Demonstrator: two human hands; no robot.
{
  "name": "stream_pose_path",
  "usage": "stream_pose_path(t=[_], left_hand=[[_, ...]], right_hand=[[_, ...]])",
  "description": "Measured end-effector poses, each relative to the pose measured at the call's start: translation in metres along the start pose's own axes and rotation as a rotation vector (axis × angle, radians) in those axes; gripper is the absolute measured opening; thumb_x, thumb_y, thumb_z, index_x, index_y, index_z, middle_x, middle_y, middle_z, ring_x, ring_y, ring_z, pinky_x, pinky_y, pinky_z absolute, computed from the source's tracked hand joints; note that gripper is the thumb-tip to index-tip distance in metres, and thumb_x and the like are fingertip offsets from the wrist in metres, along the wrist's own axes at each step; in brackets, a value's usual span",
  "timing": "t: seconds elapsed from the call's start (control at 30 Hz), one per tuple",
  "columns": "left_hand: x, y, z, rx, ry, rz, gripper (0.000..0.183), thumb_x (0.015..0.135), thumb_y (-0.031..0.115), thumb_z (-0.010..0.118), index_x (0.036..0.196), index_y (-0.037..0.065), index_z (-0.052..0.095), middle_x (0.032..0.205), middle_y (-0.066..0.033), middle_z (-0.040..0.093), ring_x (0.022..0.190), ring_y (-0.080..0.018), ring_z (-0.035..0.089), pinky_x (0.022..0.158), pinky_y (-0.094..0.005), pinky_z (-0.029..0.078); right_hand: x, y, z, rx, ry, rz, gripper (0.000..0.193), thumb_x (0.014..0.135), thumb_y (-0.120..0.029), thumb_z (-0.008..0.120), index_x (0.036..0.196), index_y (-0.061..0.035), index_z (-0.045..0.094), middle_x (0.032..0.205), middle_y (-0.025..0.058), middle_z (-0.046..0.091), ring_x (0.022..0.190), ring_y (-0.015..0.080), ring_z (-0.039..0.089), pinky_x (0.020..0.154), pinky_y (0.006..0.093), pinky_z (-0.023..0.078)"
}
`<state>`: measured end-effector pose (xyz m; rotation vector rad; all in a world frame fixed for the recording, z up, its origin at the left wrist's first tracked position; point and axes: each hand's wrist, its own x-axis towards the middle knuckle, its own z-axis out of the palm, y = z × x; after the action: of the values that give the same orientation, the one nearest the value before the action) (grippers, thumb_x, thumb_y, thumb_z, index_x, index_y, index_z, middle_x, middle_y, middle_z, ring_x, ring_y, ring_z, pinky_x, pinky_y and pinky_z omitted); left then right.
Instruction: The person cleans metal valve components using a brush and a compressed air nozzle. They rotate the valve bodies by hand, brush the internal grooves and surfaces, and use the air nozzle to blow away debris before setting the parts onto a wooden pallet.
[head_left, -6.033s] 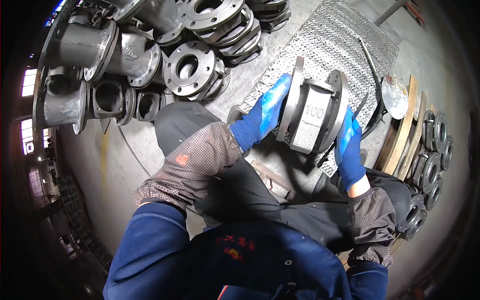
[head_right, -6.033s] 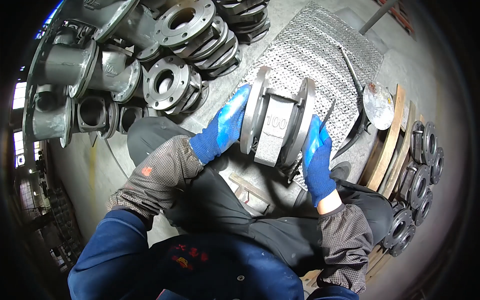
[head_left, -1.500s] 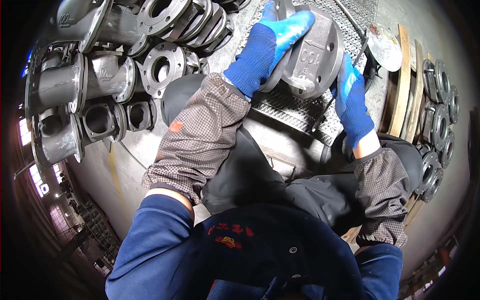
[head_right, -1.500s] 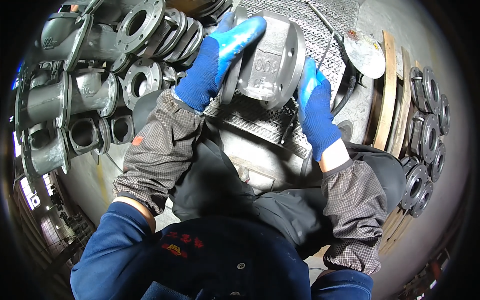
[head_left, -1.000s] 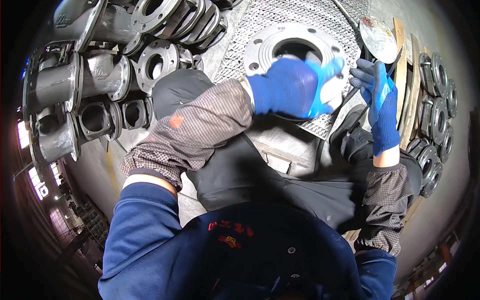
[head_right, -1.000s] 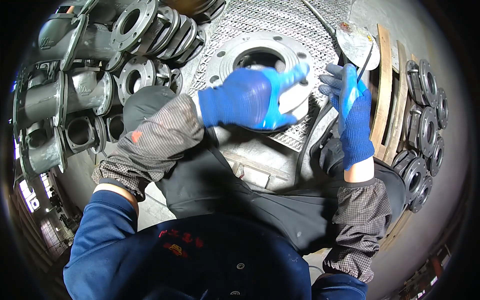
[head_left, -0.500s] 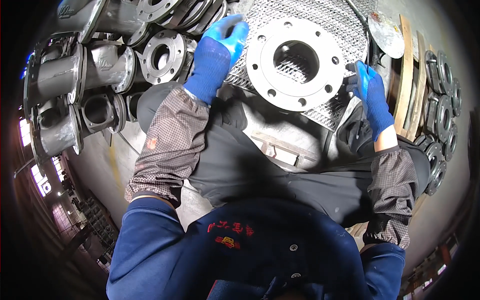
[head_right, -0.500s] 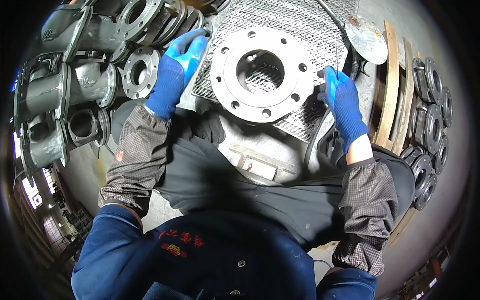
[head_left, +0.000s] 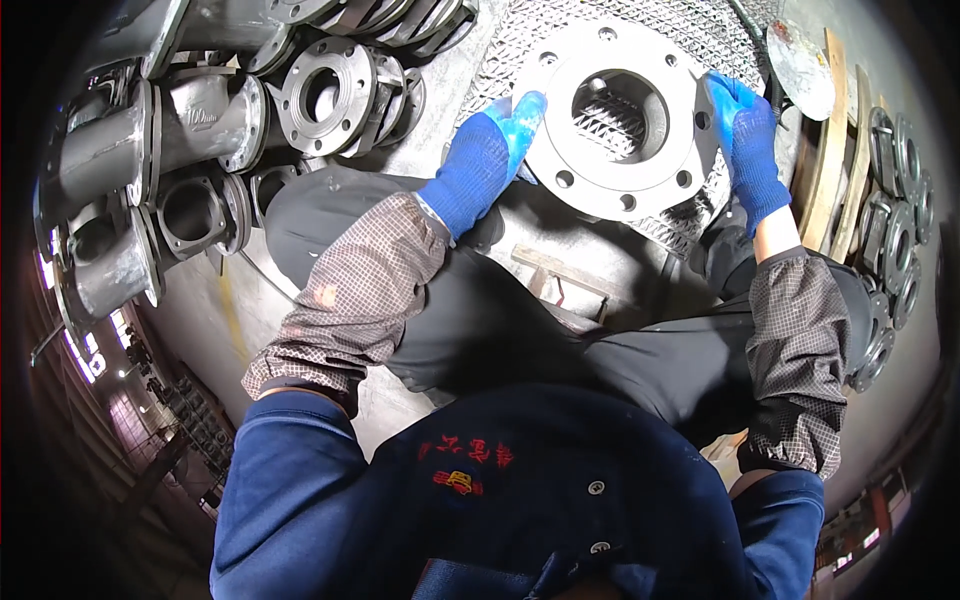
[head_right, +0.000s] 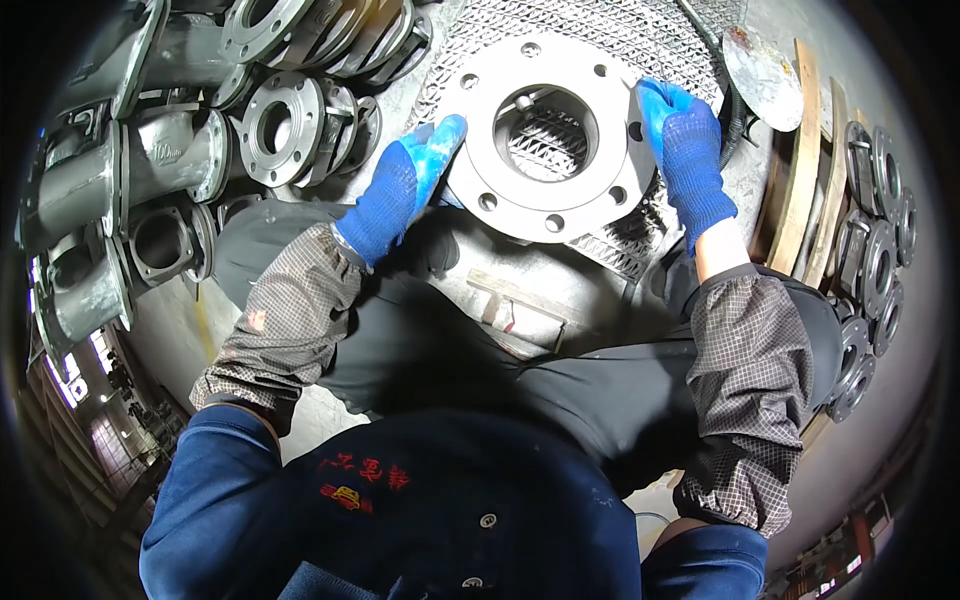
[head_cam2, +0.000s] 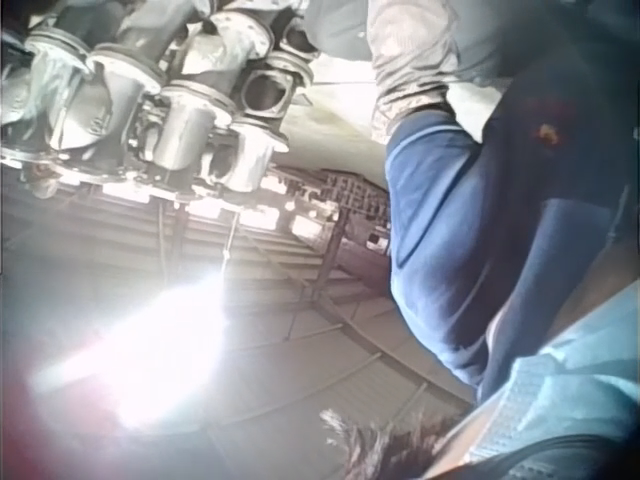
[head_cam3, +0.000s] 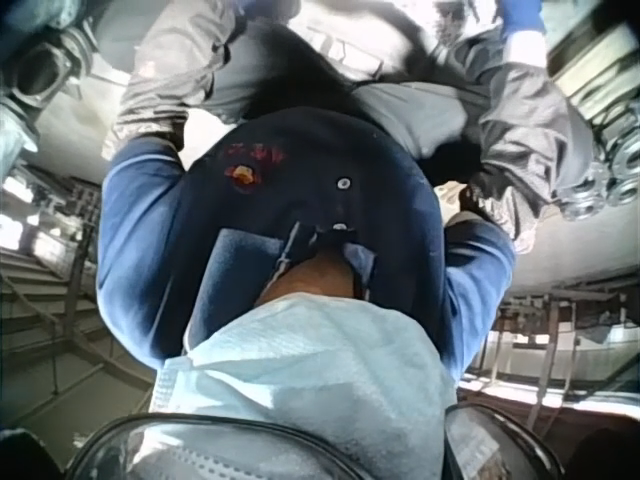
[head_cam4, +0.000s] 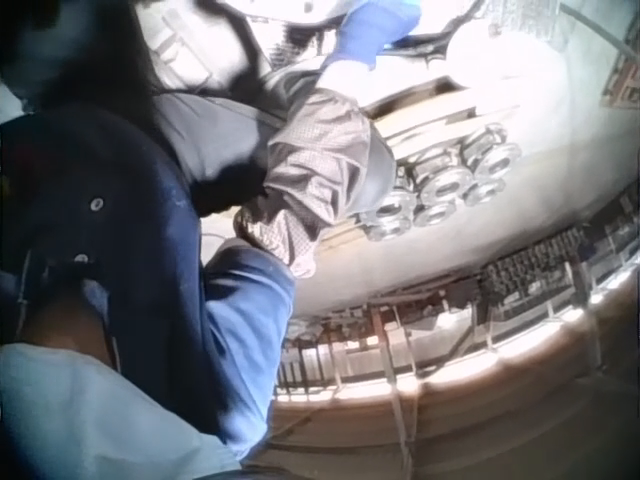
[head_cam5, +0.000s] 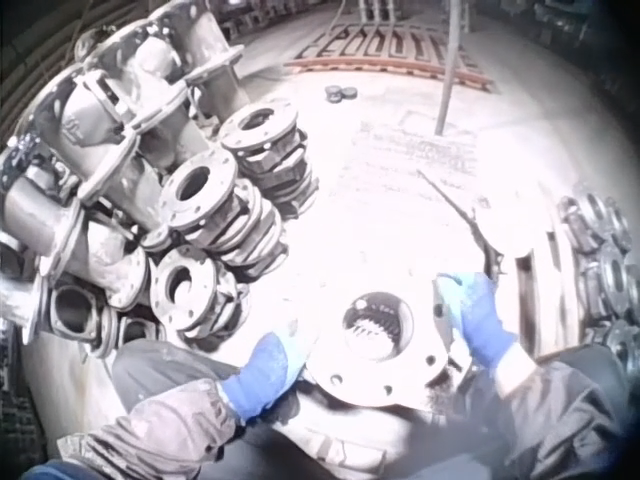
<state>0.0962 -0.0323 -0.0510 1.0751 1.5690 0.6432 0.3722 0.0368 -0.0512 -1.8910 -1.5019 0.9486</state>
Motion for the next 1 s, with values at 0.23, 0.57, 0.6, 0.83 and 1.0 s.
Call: stream_pose_path(t=[0.23, 0.57, 0.6, 0.83, 1.0], left_hand=[[-0.003, -0.037, -0.011, -0.207, 0.107, 0.030, 0.036, 0.094, 0.026, 0.044, 0.112, -0.003, 0.052, 0.100, -0.0090, 0.059, 0.087, -0.0130, 0.055, 0.080, -0.0252, 0.045], [-0.010, -0.021, -0.016, -0.743, 0.001, -0.089, 0.035, 0.095, 0.023, 0.039, 0.115, -0.005, 0.048, 0.110, -0.0106, 0.055, 0.097, -0.0160, 0.055, 0.085, -0.0280, 0.046], [-0.008, -0.021, -0.017, -0.744, 0.006, -0.086, 0.035, 0.095, 0.023, 0.039, 0.115, -0.005, 0.048, 0.110, -0.0106, 0.055, 0.097, -0.0160, 0.055, 0.085, -0.0280, 0.046], [-0.023, 0.018, -0.027, -0.497, 0.060, -0.051, 0.034, 0.090, 0.020, 0.050, 0.113, -0.006, 0.053, 0.102, -0.0096, 0.060, 0.089, -0.0142, 0.058, 0.080, -0.0252, 0.047], [-0.043, 0.061, -0.035, -0.202, 0.099, 0.093, 0.042, 0.087, 0.022, 0.054, 0.117, -0.007, 0.050, 0.101, -0.0120, 0.061, 0.088, -0.0145, 0.059, 0.078, -0.0240, 0.047]], right_hand=[[-0.023, -0.048, -0.002, 0.166, 0.022, -0.133, 0.027, 0.082, -0.023, 0.059, 0.098, -0.0012, 0.065, 0.084, 0.0120, 0.067, 0.077, 0.0140, 0.062, 0.072, 0.0264, 0.047], [-0.039, -0.082, -0.001, 0.220, -0.008, -0.134, 0.025, 0.082, -0.020, 0.061, 0.095, 0.0019, 0.064, 0.077, 0.0135, 0.066, 0.069, 0.0136, 0.061, 0.065, 0.0266, 0.047], [-0.035, -0.074, 0.002, 0.255, 0.025, -0.146, 0.028, 0.082, -0.023, 0.061, 0.094, 0.0018, 0.065, 0.077, 0.0139, 0.066, 0.071, 0.0140, 0.062, 0.066, 0.0263, 0.047], [-0.032, -0.047, 0.009, 0.176, -0.053, 0.162, 0.034, 0.082, -0.030, 0.059, 0.087, 0.0031, 0.064, 0.063, 0.0087, 0.058, 0.058, 0.0120, 0.051, 0.056, 0.0278, 0.042], [-0.041, -0.022, 0.030, 0.387, -0.151, 0.344, 0.024, 0.085, -0.029, 0.055, 0.070, -0.0100, 0.058, 0.057, -0.0038, 0.046, 0.048, 0.0059, 0.036, 0.045, 0.0219, 0.027]])
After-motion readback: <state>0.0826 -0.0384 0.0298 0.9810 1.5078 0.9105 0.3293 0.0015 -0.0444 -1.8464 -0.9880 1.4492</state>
